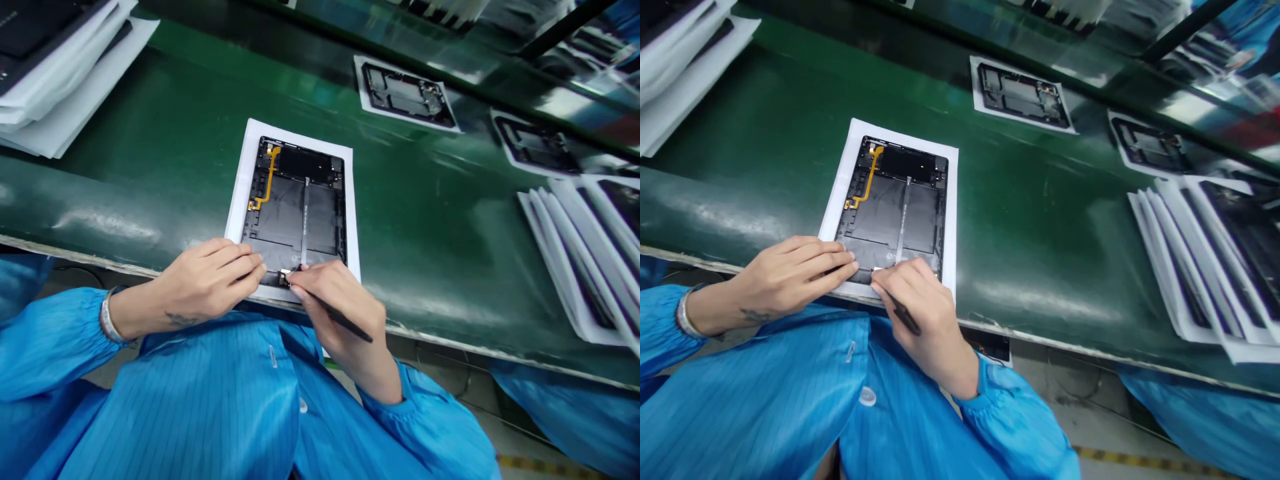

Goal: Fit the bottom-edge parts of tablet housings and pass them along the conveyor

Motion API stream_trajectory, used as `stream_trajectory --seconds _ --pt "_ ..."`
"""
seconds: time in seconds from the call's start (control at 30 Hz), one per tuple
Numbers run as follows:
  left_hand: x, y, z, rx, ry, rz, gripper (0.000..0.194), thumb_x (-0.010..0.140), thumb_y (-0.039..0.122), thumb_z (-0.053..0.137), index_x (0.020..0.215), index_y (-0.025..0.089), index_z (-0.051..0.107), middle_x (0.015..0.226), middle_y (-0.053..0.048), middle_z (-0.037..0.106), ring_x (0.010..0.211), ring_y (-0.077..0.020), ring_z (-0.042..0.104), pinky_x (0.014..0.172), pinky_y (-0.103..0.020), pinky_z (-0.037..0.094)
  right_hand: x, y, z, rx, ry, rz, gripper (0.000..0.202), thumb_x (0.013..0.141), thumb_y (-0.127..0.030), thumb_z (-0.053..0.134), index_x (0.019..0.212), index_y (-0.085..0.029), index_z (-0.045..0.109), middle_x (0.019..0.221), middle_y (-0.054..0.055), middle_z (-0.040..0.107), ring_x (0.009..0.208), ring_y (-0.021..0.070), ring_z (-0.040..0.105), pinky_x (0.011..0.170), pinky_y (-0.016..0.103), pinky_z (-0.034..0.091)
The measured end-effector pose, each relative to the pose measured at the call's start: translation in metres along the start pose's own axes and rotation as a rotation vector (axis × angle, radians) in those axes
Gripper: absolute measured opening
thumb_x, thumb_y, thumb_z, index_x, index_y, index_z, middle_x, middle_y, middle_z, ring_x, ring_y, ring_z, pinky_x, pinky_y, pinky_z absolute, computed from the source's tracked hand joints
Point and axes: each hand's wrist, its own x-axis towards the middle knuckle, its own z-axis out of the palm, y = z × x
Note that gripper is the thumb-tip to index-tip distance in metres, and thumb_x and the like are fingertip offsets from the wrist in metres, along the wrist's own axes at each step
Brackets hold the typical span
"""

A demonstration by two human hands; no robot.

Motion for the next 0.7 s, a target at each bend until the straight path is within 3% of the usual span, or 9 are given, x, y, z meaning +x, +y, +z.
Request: stream_trajectory --seconds 0.2,0.33,0.47,0.6,0.7 --pt "-0.009 0.004 0.005 -0.012 -0.028 -0.031 0.026 0.098 0.008 0.045 0.112 0.01 0.068 0.114 -0.01 0.075 0.103 -0.0216 0.071 0.09 -0.034 0.055 -0.004 -0.008 -0.003 -0.138 -0.121 -0.084 0.017 0.093 -0.008 0.057 0.106 -0.015 0.064 0.085 0.006 0.067 0.08 0.0187 0.061 0.078 0.036 0.054" --pt "-0.017 0.006 0.001 -0.215 -0.047 -0.15 0.035 0.097 0.005 0.043 0.126 0.013 0.062 0.126 -0.009 0.07 0.124 -0.0248 0.063 0.104 -0.039 0.052 -0.004 -0.002 -0.007 0.053 0.003 0.011 0.019 0.094 -0.01 0.057 0.108 -0.019 0.066 0.095 0.006 0.07 0.09 0.0195 0.065 0.082 0.036 0.054" --pt "-0.011 -0.012 -0.015 -0.604 -0.015 -0.672 0.05 0.1 0.018 0.047 0.149 0.026 0.044 0.155 -0.007 0.046 0.146 -0.0284 0.042 0.115 -0.047 0.047 -0.005 0.006 -0.001 0.185 0.174 0.066 0.018 0.098 -0.016 0.054 0.105 -0.023 0.069 0.096 0.005 0.069 0.096 0.021 0.065 0.084 0.039 0.053" --pt "0.014 -0.04 -0.022 -1.133 -0.082 -1.157 0.072 0.097 0.04 0.058 0.159 0.029 0.025 0.167 -0.01 0.021 0.145 -0.035 0.042 0.097 -0.045 0.06 -0.002 0.009 0.006 0.257 0.243 0.149 0.02 0.1 -0.019 0.05 0.1 -0.023 0.07 0.095 0.004 0.07 0.094 0.0188 0.065 0.082 0.035 0.052" --pt "0.035 -0.051 -0.019 -1.368 -0.039 -1.357 0.092 0.089 0.045 0.068 0.162 0.029 0.013 0.169 -0.013 0.012 0.146 -0.0344 0.04 0.089 -0.043 0.062 -0.001 0.009 0.007 0.272 0.32 0.174 0.022 0.101 -0.021 0.049 0.096 -0.024 0.071 0.093 0.003 0.071 0.093 0.0174 0.066 0.082 0.033 0.052"
